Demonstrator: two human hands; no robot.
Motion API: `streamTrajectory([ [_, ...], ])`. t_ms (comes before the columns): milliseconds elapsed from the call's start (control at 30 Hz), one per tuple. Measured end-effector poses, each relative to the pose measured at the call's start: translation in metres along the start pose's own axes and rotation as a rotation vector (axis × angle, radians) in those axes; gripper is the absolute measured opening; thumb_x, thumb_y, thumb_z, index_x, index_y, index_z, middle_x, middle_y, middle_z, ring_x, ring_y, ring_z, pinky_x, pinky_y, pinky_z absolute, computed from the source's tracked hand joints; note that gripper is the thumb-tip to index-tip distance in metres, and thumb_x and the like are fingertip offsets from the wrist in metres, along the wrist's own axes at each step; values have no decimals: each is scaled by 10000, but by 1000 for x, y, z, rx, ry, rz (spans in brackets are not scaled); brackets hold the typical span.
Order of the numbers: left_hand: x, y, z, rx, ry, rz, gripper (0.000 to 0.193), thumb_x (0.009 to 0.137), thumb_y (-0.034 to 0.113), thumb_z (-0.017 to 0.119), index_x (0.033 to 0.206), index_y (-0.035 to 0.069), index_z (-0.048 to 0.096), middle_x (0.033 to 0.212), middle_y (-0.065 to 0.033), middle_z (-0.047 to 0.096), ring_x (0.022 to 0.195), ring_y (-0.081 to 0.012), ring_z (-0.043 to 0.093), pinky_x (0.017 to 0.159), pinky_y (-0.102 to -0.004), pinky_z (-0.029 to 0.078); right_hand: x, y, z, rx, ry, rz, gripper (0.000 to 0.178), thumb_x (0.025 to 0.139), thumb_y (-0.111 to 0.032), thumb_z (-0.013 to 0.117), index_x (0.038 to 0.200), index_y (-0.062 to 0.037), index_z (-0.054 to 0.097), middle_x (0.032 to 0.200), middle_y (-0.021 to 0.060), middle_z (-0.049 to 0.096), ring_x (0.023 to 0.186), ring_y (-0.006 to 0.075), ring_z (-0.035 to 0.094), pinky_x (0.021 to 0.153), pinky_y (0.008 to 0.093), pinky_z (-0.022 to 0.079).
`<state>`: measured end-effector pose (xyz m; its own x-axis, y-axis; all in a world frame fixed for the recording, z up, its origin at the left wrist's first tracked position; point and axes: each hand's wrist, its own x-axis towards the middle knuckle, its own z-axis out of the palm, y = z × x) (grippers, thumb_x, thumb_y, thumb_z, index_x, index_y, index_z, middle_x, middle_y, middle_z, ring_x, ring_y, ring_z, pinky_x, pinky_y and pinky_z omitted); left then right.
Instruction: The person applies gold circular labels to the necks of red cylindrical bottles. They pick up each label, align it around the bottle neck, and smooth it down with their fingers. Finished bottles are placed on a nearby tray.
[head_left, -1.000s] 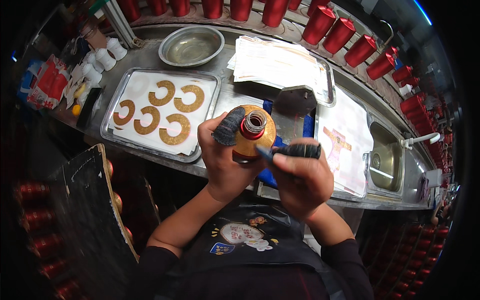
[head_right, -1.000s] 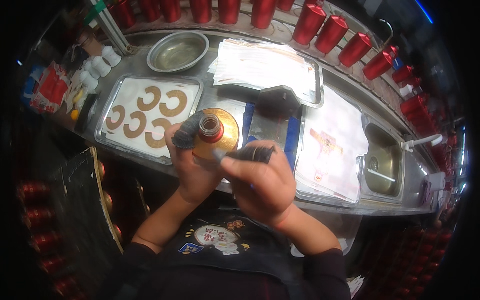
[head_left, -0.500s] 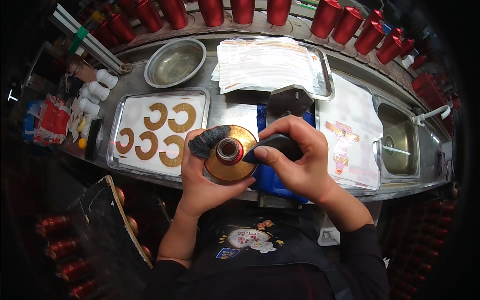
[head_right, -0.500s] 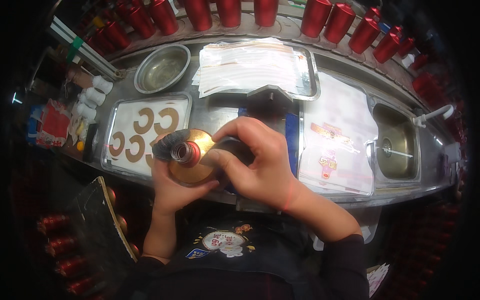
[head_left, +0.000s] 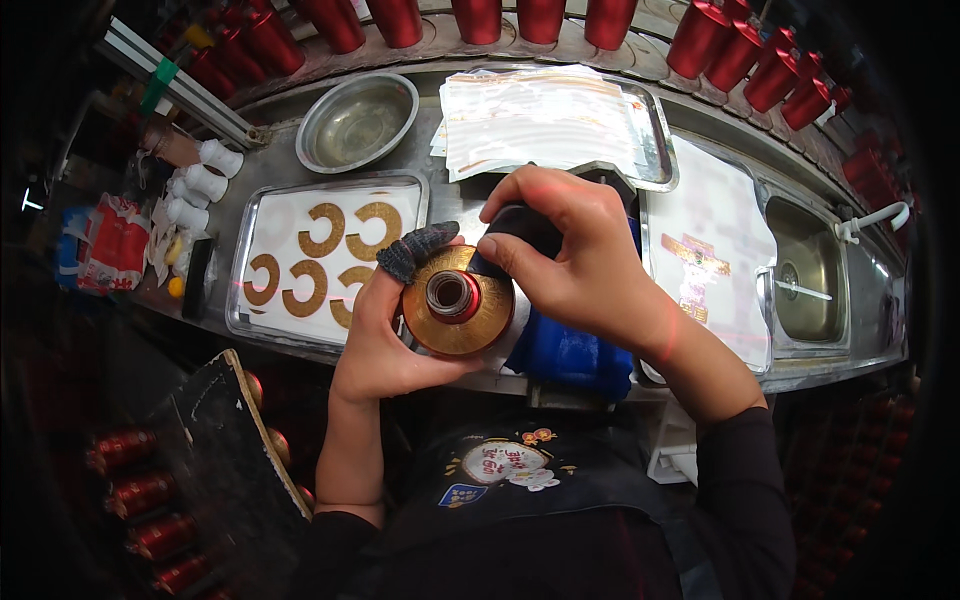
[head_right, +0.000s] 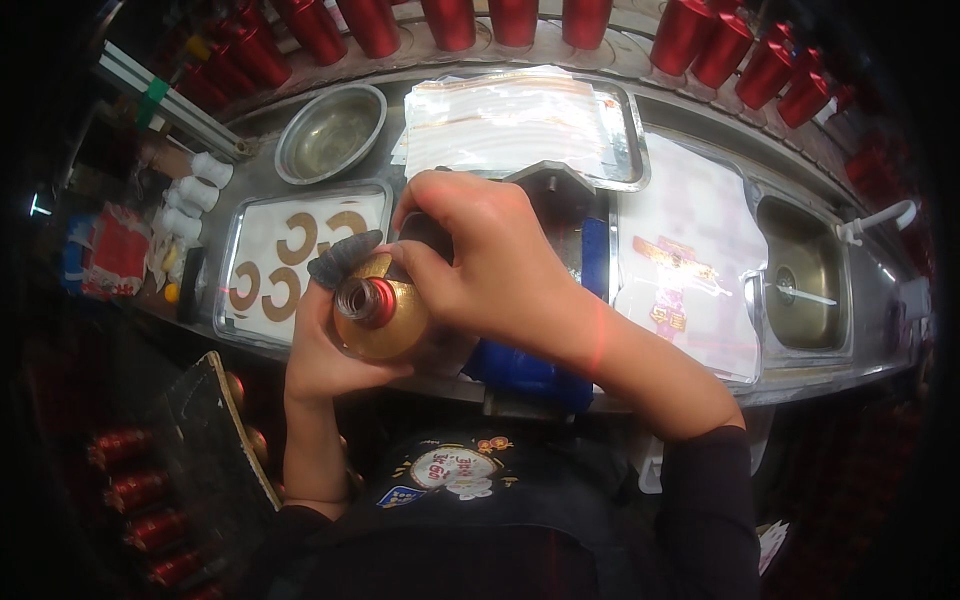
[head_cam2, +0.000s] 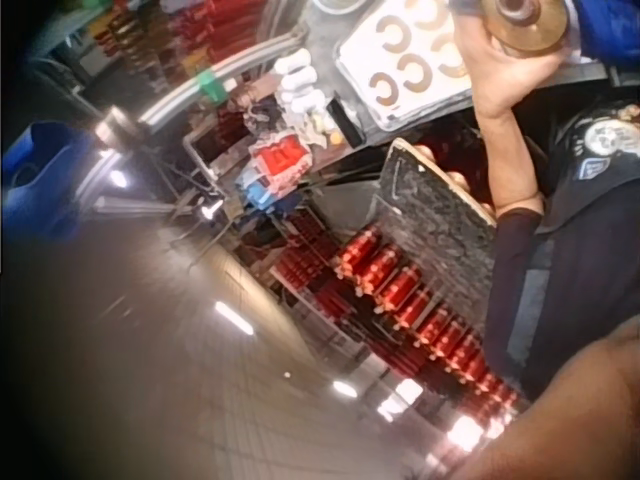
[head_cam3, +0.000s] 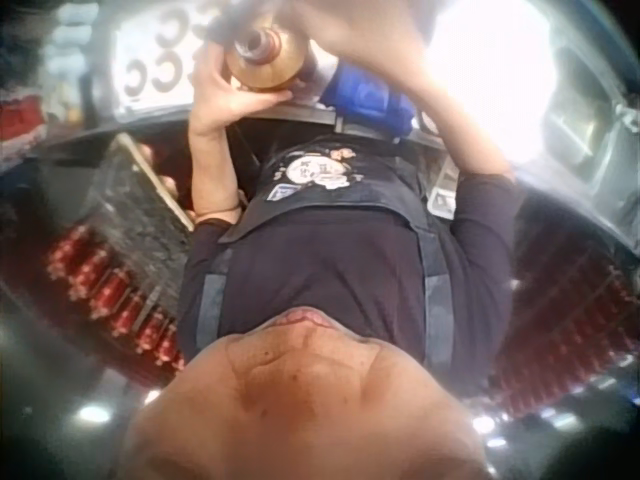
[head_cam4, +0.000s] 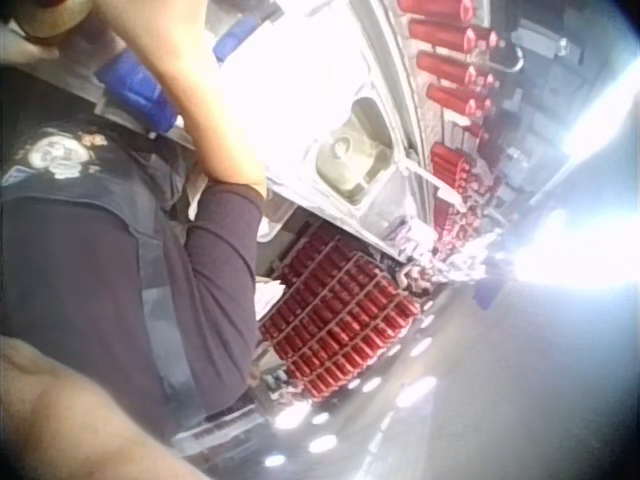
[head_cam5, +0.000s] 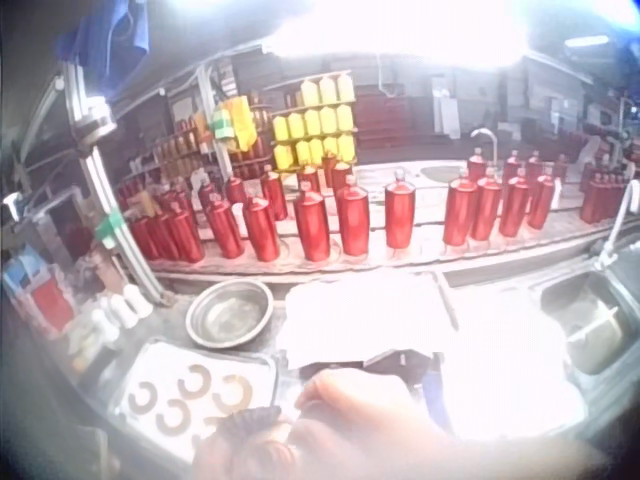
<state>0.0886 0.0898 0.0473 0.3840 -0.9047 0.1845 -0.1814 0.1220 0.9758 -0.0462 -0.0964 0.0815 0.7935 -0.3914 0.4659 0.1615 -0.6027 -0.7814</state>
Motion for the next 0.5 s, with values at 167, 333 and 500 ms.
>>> streamTrajectory([
  [167,3,-1,-10,-142,-99,-60,1170,561,46,951,1530,3,298,1445,-118,533,1320,-209,533,1118,-354,421,20,5,7,7,9,29,196,802,-76,751,955,16,671,786,126,675,708,179,655,672,295,518],
  [333,-3,4,-2,-202,-167,-56,1326,552,169,995,1571,-7,166,1626,-184,282,1471,-278,351,1186,-401,334,1,-25,-11,95,187,163,167,818,-62,769,944,11,686,846,91,690,767,155,663,701,274,520],
  [500,-22,3,38,272,296,-2,933,560,195,985,1363,52,530,1391,-157,504,1318,-298,507,1082,-408,439,-39,-37,-7,59,55,67,170,818,-66,784,923,13,677,850,98,681,783,153,661,710,272,512],
])
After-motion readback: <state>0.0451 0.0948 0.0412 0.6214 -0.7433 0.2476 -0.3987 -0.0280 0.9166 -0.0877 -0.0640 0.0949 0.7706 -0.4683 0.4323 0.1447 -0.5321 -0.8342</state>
